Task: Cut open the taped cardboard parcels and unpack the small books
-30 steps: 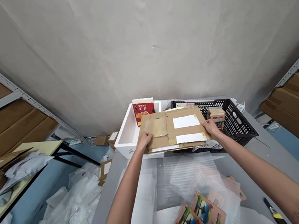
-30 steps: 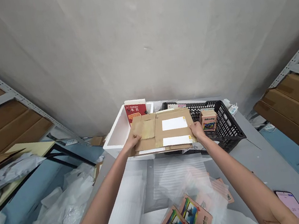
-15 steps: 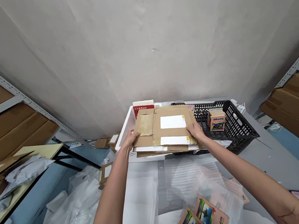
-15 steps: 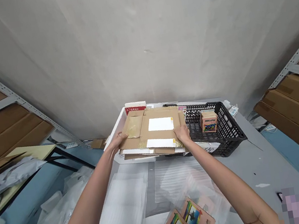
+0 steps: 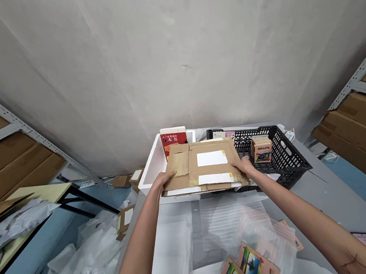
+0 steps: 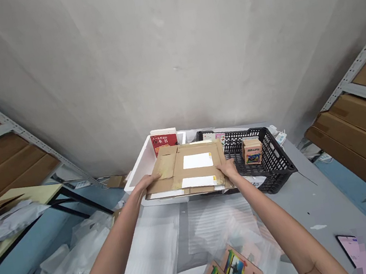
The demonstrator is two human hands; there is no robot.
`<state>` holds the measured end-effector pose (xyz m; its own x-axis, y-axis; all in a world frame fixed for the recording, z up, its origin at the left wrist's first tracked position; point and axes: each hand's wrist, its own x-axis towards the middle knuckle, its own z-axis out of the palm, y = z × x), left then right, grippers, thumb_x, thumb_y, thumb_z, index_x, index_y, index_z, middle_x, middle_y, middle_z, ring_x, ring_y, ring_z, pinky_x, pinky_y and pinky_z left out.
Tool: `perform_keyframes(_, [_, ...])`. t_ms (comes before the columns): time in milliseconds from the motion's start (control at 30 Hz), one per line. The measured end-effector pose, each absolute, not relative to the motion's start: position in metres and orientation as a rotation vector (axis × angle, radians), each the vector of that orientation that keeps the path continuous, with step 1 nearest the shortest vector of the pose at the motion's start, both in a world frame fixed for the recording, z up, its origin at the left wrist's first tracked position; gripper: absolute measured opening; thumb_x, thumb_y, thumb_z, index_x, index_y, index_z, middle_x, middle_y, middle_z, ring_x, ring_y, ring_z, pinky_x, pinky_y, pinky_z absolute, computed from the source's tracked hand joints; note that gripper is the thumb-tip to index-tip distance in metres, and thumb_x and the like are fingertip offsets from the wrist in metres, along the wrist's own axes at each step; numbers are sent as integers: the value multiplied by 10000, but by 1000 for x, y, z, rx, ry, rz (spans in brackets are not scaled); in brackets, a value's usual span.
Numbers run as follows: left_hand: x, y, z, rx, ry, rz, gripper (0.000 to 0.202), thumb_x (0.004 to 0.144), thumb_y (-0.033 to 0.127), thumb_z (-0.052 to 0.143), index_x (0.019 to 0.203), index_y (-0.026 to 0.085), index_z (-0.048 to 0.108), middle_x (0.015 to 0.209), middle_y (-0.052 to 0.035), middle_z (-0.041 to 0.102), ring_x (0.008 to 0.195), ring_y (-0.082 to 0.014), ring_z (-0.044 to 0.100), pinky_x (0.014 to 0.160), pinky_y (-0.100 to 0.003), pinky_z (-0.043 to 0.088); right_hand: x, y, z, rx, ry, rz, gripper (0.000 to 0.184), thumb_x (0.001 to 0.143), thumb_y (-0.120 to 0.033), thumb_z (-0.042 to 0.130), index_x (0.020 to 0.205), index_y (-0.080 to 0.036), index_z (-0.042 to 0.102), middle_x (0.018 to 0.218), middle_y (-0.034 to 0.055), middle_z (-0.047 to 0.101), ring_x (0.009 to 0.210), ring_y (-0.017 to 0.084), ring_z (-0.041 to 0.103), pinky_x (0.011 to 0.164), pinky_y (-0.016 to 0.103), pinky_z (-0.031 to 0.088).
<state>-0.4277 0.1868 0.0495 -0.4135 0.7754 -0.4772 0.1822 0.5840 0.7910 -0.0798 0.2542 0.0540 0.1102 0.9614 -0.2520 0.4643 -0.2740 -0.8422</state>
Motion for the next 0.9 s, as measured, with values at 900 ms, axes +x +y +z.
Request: perform_keyframes(900, [-80, -43, 48, 1210, 1323, 427, 674, 597, 581, 729, 1102, 224, 461, 1094, -72, 664, 875, -248, 671, 682, -316, 569, 251, -213, 5, -1668, -500, 905, 585, 634, -443, 732, 1066, -243, 392, 1053, 60, 655, 999, 265, 619, 860, 416, 503])
